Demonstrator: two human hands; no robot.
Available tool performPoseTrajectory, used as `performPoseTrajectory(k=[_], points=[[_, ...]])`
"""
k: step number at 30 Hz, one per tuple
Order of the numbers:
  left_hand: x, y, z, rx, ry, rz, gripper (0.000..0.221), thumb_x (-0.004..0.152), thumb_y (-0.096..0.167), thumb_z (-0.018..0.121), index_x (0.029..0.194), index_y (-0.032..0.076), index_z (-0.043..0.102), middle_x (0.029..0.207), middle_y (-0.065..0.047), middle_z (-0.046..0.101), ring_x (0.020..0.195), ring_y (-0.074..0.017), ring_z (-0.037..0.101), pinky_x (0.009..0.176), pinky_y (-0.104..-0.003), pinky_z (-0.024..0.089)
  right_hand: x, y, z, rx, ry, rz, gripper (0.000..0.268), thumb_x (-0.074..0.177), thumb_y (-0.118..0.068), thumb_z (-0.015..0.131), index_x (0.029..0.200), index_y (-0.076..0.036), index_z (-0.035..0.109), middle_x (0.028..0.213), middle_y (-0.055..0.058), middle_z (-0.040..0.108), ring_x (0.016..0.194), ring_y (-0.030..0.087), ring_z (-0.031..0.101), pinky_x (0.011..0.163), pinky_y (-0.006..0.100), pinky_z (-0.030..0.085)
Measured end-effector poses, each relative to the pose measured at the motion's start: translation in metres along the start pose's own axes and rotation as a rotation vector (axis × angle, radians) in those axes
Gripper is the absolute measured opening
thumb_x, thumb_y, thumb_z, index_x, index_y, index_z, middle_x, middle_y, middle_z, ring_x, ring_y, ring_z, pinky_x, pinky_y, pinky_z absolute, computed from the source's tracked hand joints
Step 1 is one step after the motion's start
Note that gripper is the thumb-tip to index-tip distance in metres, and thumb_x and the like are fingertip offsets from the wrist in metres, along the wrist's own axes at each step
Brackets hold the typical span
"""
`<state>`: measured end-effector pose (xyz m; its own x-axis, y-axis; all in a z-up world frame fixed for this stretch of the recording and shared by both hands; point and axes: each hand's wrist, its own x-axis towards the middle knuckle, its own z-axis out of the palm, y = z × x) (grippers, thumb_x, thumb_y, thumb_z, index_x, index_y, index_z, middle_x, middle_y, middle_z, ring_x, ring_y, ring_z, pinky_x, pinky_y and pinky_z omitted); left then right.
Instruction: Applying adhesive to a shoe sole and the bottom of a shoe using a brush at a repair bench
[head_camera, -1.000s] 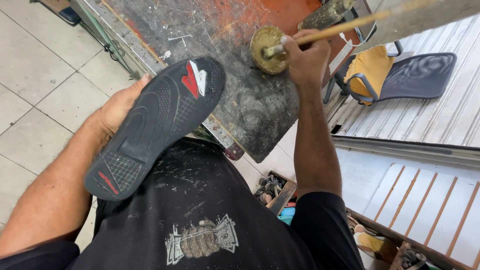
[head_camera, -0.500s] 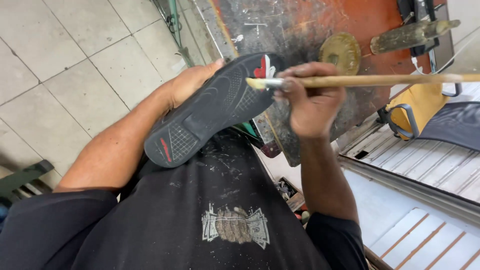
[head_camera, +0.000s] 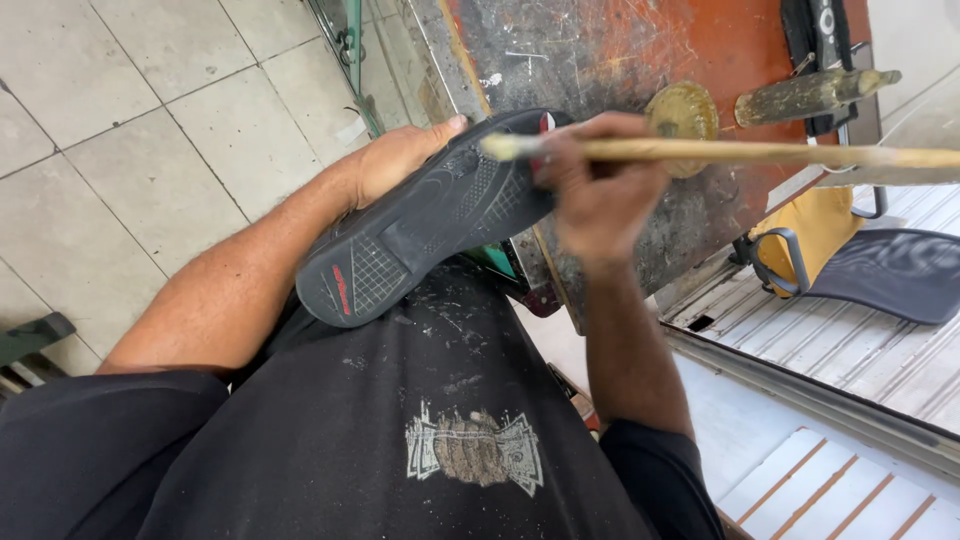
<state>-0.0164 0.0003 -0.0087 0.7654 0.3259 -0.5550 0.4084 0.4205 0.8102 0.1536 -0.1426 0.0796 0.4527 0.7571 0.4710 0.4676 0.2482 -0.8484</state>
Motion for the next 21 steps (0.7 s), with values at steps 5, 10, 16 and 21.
performPoseTrajectory(k=[5, 10, 16, 21], points=[[-0.011, 0.012, 0.001, 0.141, 0.013, -0.013, 0.08, 0.094, 0.079, 0.045, 0.09, 0.007, 0.08, 0.083, -0.016, 0.073, 0.082, -0.0305, 0.072, 0.083, -0.039, 0.062, 0.0, 0.008, 0.01, 0.112, -0.011, -0.1, 0.021, 0.094, -0.001, 0.078, 0.096, 0.002, 0.057, 0.079, 0.022, 0.069, 0.058, 0.019, 0.068, 0.047, 0.028, 0.057], [-0.015, 0.018, 0.003, 0.18, 0.01, -0.022, 0.082, 0.095, 0.079, 0.04, 0.092, 0.007, 0.08, 0.089, -0.016, 0.074, 0.091, -0.0302, 0.07, 0.093, -0.041, 0.059, -0.007, 0.001, -0.001, 0.146, -0.125, -0.064, 0.023, 0.085, 0.003, 0.084, 0.093, 0.002, 0.062, 0.082, 0.02, 0.072, 0.067, 0.021, 0.071, 0.056, 0.03, 0.058], [-0.026, 0.027, 0.007, 0.15, 0.034, -0.033, 0.081, 0.093, 0.08, 0.044, 0.091, 0.007, 0.08, 0.086, -0.014, 0.074, 0.091, -0.0287, 0.071, 0.096, -0.037, 0.057, -0.003, 0.017, -0.015, -0.137, 0.133, -0.048, 0.019, 0.097, -0.004, 0.076, 0.098, -0.003, 0.057, 0.084, 0.019, 0.067, 0.057, 0.019, 0.066, 0.048, 0.028, 0.059], [-0.024, 0.026, 0.007, 0.212, 0.021, -0.037, 0.087, 0.095, 0.08, 0.037, 0.095, 0.005, 0.08, 0.093, -0.018, 0.074, 0.1, -0.034, 0.071, 0.103, -0.044, 0.053, -0.007, 0.011, -0.013, -0.146, 0.103, 0.0, 0.017, 0.094, -0.004, 0.077, 0.095, -0.003, 0.06, 0.077, 0.019, 0.07, 0.054, 0.02, 0.067, 0.046, 0.031, 0.056]])
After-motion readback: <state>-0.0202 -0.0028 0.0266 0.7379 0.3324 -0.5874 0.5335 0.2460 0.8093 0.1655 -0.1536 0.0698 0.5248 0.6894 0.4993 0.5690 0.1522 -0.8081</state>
